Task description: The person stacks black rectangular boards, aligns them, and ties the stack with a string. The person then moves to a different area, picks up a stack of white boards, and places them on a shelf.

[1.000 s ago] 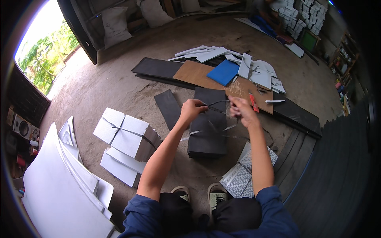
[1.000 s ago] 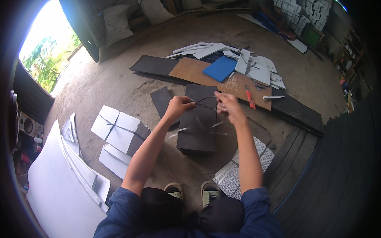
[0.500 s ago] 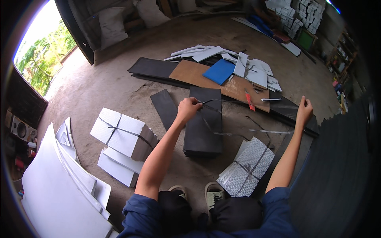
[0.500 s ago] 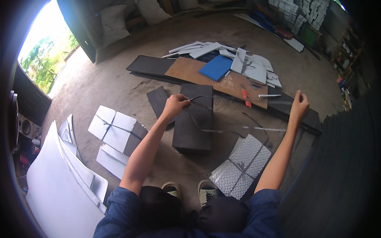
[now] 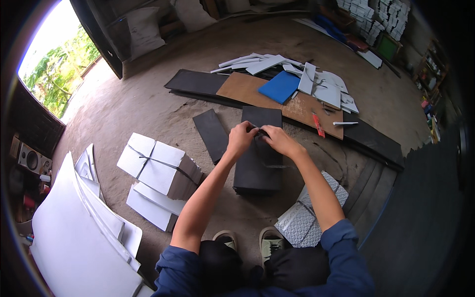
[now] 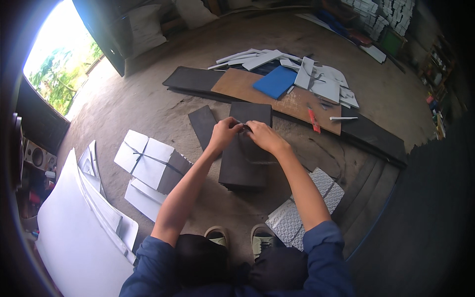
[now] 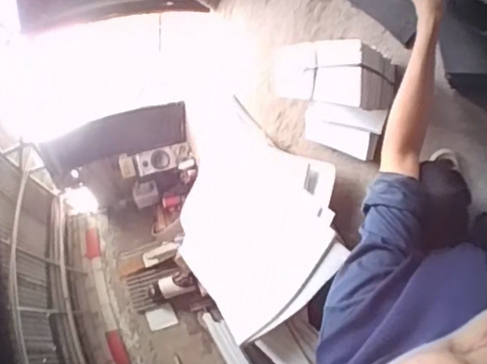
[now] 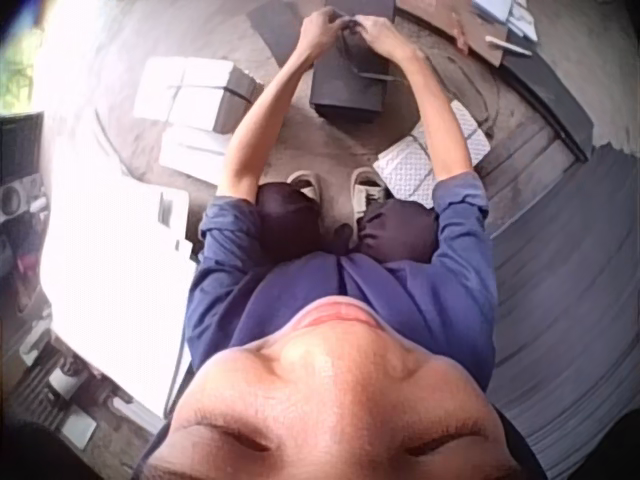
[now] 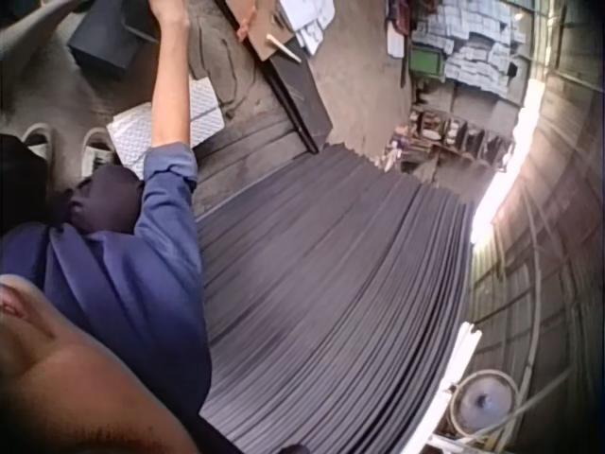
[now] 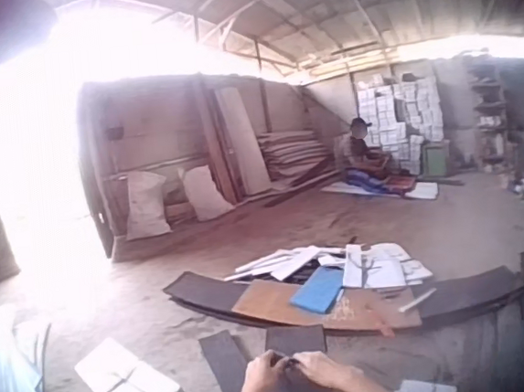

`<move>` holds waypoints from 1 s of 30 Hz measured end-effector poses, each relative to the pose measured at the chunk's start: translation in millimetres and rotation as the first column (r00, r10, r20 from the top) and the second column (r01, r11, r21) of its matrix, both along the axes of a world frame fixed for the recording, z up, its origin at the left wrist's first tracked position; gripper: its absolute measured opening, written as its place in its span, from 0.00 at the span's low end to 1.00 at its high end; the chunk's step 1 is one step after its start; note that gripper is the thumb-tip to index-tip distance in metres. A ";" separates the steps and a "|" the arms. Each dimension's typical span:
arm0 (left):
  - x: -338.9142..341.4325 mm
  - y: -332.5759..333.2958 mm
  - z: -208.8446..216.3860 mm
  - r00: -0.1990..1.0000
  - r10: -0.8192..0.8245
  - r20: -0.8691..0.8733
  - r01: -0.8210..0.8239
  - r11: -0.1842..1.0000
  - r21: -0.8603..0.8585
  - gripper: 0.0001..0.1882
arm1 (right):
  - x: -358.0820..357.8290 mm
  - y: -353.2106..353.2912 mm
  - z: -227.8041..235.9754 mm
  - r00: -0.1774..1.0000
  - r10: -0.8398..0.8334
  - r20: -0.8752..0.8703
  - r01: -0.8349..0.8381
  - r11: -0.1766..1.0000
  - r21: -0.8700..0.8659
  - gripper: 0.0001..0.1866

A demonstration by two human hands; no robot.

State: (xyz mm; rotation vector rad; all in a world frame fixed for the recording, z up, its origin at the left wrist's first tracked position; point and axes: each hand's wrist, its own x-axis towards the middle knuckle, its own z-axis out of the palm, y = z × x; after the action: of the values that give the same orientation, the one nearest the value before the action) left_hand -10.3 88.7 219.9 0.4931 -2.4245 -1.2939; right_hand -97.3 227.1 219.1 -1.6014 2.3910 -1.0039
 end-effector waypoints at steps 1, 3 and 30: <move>-0.4 3.0 -0.5 1.000 0.018 -0.020 -0.018 1.000 -0.022 0.12 | -3.4 -1.4 -1.1 0.999 -0.006 0.045 0.005 0.999 0.039 0.11; 1.8 4.5 -0.3 0.997 0.048 -0.052 -0.050 0.998 -0.037 0.13 | -1.8 -6.6 0.6 0.992 -0.003 0.126 0.001 1.000 0.015 0.08; -10.6 -24.6 32.9 0.957 -0.287 -0.047 0.288 0.910 0.297 0.10 | 50.9 -34.6 23.1 0.760 -0.322 0.565 0.513 0.831 -0.216 0.13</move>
State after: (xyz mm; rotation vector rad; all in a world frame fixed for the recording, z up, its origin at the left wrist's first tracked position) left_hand -20.9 64.1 252.8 0.2098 -2.3712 -1.8035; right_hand -46.4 192.4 242.3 -0.6805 2.2996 -1.7766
